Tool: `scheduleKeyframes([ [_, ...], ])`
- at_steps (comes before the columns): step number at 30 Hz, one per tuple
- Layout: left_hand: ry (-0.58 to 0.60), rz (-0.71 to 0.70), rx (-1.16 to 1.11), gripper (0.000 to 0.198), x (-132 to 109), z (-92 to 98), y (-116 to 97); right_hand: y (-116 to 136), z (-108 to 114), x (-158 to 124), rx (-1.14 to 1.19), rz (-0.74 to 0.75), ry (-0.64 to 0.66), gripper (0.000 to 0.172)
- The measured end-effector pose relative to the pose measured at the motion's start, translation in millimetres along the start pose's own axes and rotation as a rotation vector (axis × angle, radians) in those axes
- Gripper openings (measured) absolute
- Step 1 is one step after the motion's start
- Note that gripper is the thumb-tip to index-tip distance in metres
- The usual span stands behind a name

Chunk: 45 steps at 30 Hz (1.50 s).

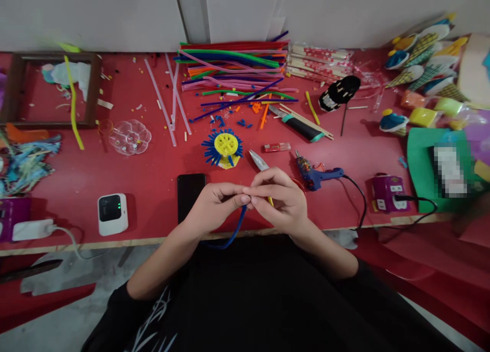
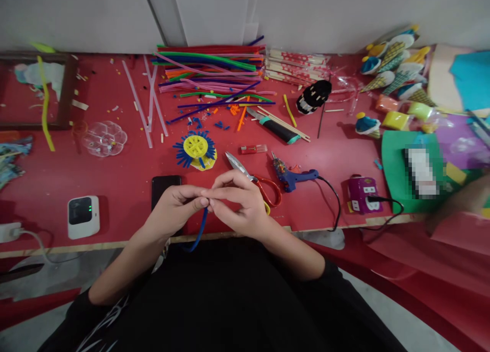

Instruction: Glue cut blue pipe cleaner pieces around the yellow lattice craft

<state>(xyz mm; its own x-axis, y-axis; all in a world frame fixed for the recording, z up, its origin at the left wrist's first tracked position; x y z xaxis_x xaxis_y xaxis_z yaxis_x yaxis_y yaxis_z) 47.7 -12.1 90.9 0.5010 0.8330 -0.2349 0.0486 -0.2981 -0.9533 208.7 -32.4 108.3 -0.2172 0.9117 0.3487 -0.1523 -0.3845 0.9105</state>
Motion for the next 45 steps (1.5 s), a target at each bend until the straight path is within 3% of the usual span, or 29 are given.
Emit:
scheduleKeyframes([
  [6, -0.102, 0.002, 0.045, 0.021, 5.3, 18.0, 7.6, -28.1, 9.7, 37.3, -0.248, 0.031, 0.018, 0.029],
  [11, -0.246, -0.006, 0.05, 0.022, 6.7, 34.0, 14.5, -63.3, -1.9, 81.4, -0.532, 0.049, 0.293, 0.072],
  [15, -0.383, -0.046, 0.03, 0.022, 4.4, 48.1, 12.9, -81.4, -16.2, 107.7, -0.547, 0.072, 0.425, 0.065],
  [20, -0.476, -0.136, -0.02, 0.023, 3.4, 64.3, -7.5, -95.5, -16.2, 140.1, -0.596, 0.083, 0.339, 0.063],
  [23, -0.531, -0.286, 0.028, 0.02, 4.6, 72.8, -30.5, -86.5, -10.2, 149.1, -0.48, 0.098, 0.193, 0.053],
  [26, -0.602, -0.456, 0.067, 0.016, 8.0, 76.7, -53.8, -62.3, -9.7, 140.4, -0.086, -0.006, 0.081, 0.035],
  [30, -0.606, -0.535, 0.026, 0.012, 22.4, 69.1, -72.7, -28.5, -26.6, 112.5, 0.483, -0.338, 0.24, 0.046],
  [33, -0.538, -0.509, -0.097, 0.014, 35.3, 57.4, -73.5, -13.8, -28.7, 99.8, 0.685, -0.424, 0.215, 0.043],
  [38, -0.411, -0.437, -0.309, 0.019, 41.1, 33.8, -54.9, -9.4, -12.9, 93.0, 0.636, -0.441, 0.093, 0.034],
  [45, -0.382, -0.478, -0.374, 0.013, 28.6, 13.7, -40.2, 10.5, 1.2, 85.7, 0.306, -0.376, 0.163, 0.026],
])
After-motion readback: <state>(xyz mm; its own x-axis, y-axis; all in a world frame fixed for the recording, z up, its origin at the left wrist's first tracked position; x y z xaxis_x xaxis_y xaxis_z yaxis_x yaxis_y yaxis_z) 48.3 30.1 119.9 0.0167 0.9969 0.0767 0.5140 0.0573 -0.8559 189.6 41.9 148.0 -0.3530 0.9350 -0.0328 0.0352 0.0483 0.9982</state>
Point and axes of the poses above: each hand's wrist, its own x-axis towards the middle knuckle, its own z-axis out of the back of the hand, y = z × x, the point moved 3 cm from there along x, towards the middle knuckle, and after that the axes turned 2 degrees about y, right-handed, at the moved point
